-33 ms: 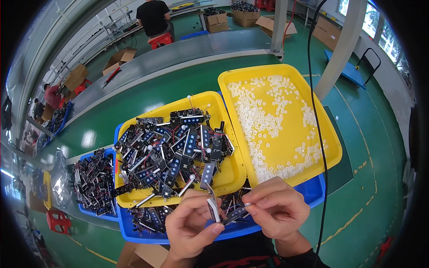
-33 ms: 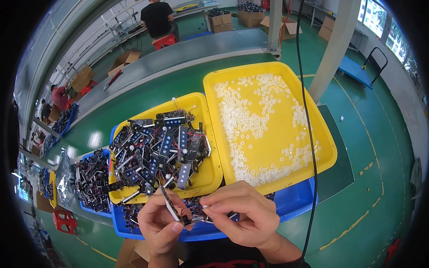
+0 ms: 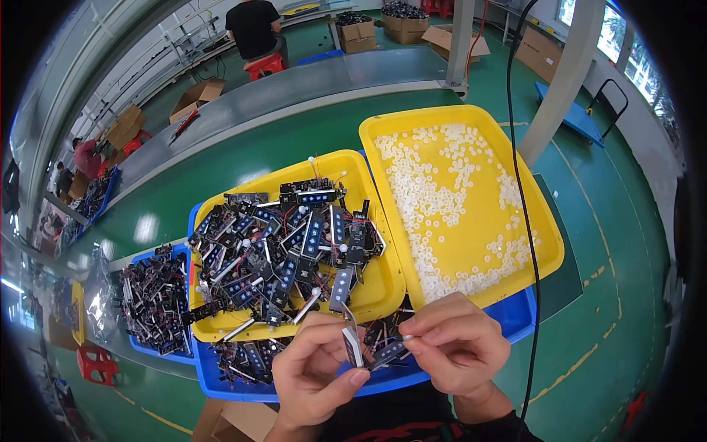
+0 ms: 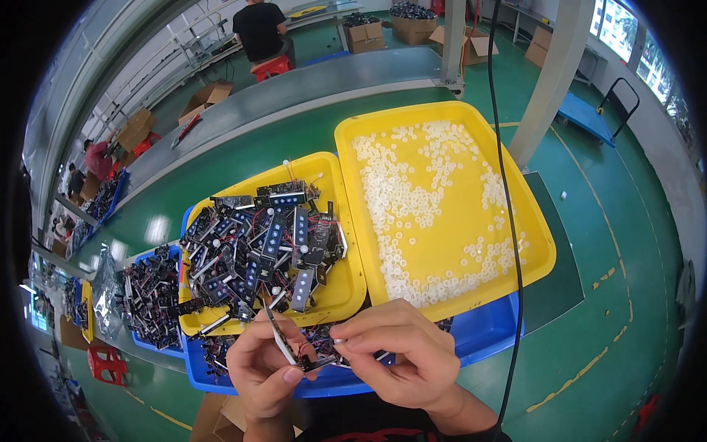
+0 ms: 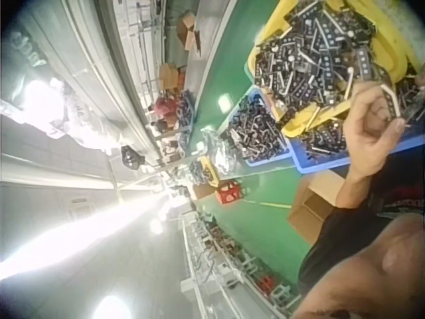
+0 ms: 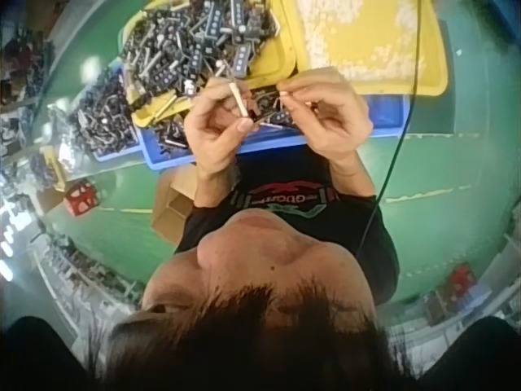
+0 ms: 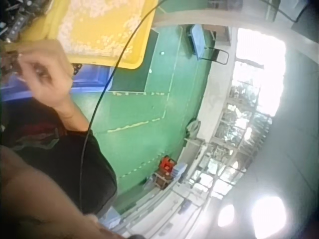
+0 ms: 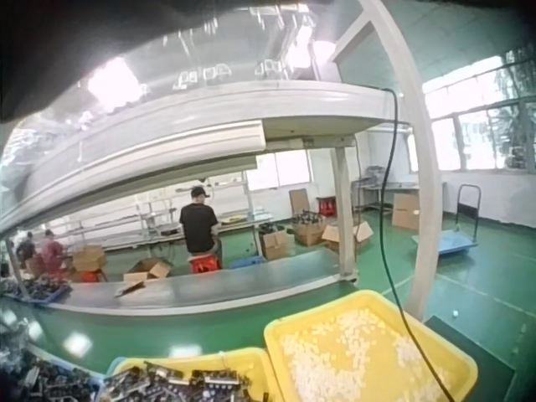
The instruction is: The person assembles small electronic components by hand. They pick up a circuit board from a blue bin and attach a small white plastic piece to it, repeating this process for multiple units. The workspace includes yellow trays filled with the white plastic parts and blue bins containing the circuit boards.
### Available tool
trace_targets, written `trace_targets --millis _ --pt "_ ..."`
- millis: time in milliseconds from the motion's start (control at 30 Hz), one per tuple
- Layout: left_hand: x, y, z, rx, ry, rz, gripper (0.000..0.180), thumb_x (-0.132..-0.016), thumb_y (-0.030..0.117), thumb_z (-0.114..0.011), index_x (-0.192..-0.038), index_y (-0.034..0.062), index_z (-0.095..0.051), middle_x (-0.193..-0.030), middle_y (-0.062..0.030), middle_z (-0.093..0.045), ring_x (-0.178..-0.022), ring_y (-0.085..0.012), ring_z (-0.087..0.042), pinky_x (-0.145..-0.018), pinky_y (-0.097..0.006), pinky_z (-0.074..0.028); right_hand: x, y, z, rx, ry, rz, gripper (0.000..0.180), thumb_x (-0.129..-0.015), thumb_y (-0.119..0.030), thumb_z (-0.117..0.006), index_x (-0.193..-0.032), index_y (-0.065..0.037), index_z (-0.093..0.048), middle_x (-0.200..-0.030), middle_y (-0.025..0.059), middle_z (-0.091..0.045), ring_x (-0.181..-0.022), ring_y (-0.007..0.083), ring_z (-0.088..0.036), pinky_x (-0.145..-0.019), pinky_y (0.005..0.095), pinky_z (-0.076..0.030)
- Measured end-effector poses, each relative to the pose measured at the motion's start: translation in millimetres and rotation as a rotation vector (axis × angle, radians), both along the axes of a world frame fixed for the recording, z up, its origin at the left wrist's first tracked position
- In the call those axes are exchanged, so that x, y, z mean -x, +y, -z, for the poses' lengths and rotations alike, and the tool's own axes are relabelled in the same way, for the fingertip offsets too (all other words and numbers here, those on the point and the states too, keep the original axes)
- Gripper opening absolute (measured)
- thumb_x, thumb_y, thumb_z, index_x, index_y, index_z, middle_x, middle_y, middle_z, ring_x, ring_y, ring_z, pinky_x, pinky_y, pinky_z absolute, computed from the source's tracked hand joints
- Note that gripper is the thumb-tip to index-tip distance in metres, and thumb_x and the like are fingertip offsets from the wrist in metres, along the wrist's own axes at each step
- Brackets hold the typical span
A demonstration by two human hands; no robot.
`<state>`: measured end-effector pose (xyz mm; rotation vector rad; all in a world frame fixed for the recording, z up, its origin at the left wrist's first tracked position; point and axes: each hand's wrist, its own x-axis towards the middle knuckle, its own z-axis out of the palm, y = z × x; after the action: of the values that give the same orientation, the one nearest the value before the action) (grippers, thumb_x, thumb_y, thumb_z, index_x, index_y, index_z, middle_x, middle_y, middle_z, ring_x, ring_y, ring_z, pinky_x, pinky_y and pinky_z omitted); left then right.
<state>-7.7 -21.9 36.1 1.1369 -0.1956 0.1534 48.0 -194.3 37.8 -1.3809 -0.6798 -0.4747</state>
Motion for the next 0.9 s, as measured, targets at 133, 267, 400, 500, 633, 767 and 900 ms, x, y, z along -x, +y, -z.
trace_targets --millis 133,267,400,500,633,767,900 --pt "-3.6 4.8 -4.8 -0.195 -0.027 -0.007 0.041 -0.075 -0.008 -0.072 -0.113 -0.0116 -0.057 -0.11 -0.0166 -0.052 -0.09 -0.0191 -0.061 -0.08 -0.03 -0.053 6.1 -3.8 5.1 0.049 0.038 0.056 0.022 -0.072 0.013 -0.07 -0.085 -0.003 -0.061 -0.087 0.0157 -0.069 -0.071 0.0218 -0.065 -0.061 0.0279 -0.05" --pt "-13.9 14.0 -27.5 -0.627 -0.104 -0.122 0.041 -0.07 -0.004 -0.076 -0.109 -0.0063 -0.065 -0.1 -0.0128 -0.057 -0.079 -0.0143 -0.062 -0.065 -0.024 -0.053 4.1 -12.8 0.6 0.211 -0.014 0.04 0.022 -0.07 0.009 -0.072 -0.086 -0.002 -0.062 -0.085 0.0146 -0.069 -0.068 0.0244 -0.064 -0.061 0.0303 -0.05" --pt "-28.8 25.2 -46.6 -1.19 -0.188 -0.499 0.044 -0.068 -0.004 -0.074 -0.111 0.0034 -0.068 -0.096 -0.0102 -0.057 -0.074 -0.0146 -0.06 -0.06 -0.024 -0.05 -12.8 -28.3 -10.9 0.576 -0.089 0.208 0.024 -0.069 0.003 -0.074 -0.09 -0.001 -0.064 -0.089 0.0134 -0.066 -0.073 0.0293 -0.063 -0.064 0.0352 -0.05" --pt "-37.8 33.0 -54.6 -1.385 -0.191 -0.69 0.043 -0.069 -0.009 -0.067 -0.111 0.0017 -0.067 -0.096 -0.0085 -0.055 -0.075 -0.0128 -0.055 -0.063 -0.023 -0.048 -24.0 -46.6 -6.9 0.858 -0.048 0.442 0.026 -0.071 -0.004 -0.074 -0.095 -0.001 -0.064 -0.093 0.0127 -0.062 -0.085 0.0332 -0.058 -0.074 0.0401 -0.047" --pt "-46.6 17.1 -61.2 -1.42 -0.244 -0.555 0.045 -0.069 -0.006 -0.071 -0.113 0.0043 -0.067 -0.097 -0.0094 -0.056 -0.075 -0.0171 -0.058 -0.064 -0.027 -0.05 -29.4 -60.2 7.7 1.02 0.046 0.607 0.03 -0.073 -0.008 -0.073 -0.1 0.0 -0.062 -0.096 0.014 -0.059 -0.093 0.0342 -0.054 -0.08 0.042 -0.044" --pt "-55.3 0.4 -51.7 -1.494 -0.351 -0.447 0.044 -0.07 -0.004 -0.072 -0.113 0.004 -0.066 -0.096 -0.0092 -0.055 -0.075 -0.0217 -0.058 -0.064 -0.031 -0.05 -28.7 -60.6 10.4 1.057 0.108 0.579 0.035 -0.072 -0.009 -0.074 -0.103 0.001 -0.061 -0.099 0.0148 -0.058 -0.093 0.0345 -0.053 -0.081 0.0424 -0.044" --pt "-51.4 0.0 -48.5 -1.714 -0.428 -0.241 0.04 -0.071 -0.002 -0.066 -0.111 0.0026 -0.066 -0.095 -0.0087 -0.054 -0.078 -0.0227 -0.055 -0.067 -0.032 -0.049 -28.3 -60.9 0.4 1.078 0.108 0.631 0.041 -0.073 -0.013 -0.074 -0.109 0.001 -0.059 -0.104 0.016 -0.056 -0.095 0.0351 -0.051 -0.083 0.043 -0.042"
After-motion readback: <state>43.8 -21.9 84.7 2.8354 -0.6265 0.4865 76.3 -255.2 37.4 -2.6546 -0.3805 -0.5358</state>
